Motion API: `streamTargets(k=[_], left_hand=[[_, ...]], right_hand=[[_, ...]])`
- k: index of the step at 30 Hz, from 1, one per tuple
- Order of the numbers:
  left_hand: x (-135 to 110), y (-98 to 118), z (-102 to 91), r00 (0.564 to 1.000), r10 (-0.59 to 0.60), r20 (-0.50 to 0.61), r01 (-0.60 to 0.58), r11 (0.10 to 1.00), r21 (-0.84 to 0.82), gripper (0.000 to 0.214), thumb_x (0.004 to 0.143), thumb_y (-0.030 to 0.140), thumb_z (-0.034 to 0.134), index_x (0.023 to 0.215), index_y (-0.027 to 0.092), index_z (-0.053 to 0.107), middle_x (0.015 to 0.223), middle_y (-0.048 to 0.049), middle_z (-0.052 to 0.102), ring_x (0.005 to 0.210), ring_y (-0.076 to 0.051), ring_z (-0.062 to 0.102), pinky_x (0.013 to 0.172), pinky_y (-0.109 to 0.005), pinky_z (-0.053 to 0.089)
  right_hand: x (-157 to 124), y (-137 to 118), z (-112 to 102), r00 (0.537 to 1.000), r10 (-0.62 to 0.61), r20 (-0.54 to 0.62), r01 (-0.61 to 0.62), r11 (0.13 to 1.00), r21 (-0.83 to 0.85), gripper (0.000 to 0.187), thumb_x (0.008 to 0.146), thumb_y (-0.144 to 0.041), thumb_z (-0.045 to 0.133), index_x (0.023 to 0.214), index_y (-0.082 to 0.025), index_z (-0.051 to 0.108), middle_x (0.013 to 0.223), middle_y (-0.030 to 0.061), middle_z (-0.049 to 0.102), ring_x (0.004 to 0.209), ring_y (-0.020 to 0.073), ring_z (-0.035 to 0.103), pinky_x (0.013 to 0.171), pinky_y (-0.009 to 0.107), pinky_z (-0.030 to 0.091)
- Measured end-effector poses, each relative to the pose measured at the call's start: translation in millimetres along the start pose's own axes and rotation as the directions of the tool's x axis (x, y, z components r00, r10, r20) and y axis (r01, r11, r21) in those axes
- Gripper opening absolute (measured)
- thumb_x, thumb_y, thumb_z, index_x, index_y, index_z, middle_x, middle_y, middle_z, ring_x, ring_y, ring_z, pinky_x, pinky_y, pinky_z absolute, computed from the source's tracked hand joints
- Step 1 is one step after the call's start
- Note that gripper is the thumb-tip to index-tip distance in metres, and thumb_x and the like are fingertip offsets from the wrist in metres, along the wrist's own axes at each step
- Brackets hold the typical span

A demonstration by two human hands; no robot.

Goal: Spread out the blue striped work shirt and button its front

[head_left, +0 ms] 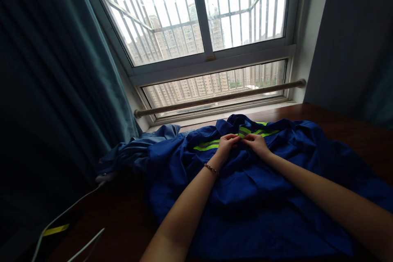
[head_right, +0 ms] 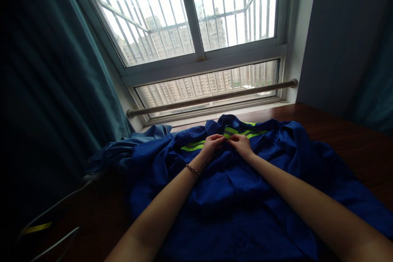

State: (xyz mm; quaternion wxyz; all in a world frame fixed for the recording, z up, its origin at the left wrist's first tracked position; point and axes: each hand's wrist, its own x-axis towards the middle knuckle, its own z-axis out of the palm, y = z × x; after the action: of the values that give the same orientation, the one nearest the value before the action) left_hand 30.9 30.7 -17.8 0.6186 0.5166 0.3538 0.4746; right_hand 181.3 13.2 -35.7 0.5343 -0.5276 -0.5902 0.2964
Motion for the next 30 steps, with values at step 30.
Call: streamTargets(k=[30], left_hand=[[3.4, -12.6, 0.6, 0.991, -0.032, -0.133, 0.029, 0.999, -0.024, 0.025, 0.052, 0.024, 0.076, 0.068, 0.01, 0.063, 0.06, -0.0014, 0.059, 0.05, -0.007, 0.052, 0.052, -0.02, 0.04]], right_hand=[[-6.5, -10.4, -3.9, 0.833, -0.519, 0.192, 0.54, 0.688, -0.485, 0.021, 0.084, -0.026, 0.047, 0.067, -0.017, 0.057, 0.075, 0.0043, 0.056, 0.069, 0.0155, 0.055, 0.065, 0.026, 0.042]])
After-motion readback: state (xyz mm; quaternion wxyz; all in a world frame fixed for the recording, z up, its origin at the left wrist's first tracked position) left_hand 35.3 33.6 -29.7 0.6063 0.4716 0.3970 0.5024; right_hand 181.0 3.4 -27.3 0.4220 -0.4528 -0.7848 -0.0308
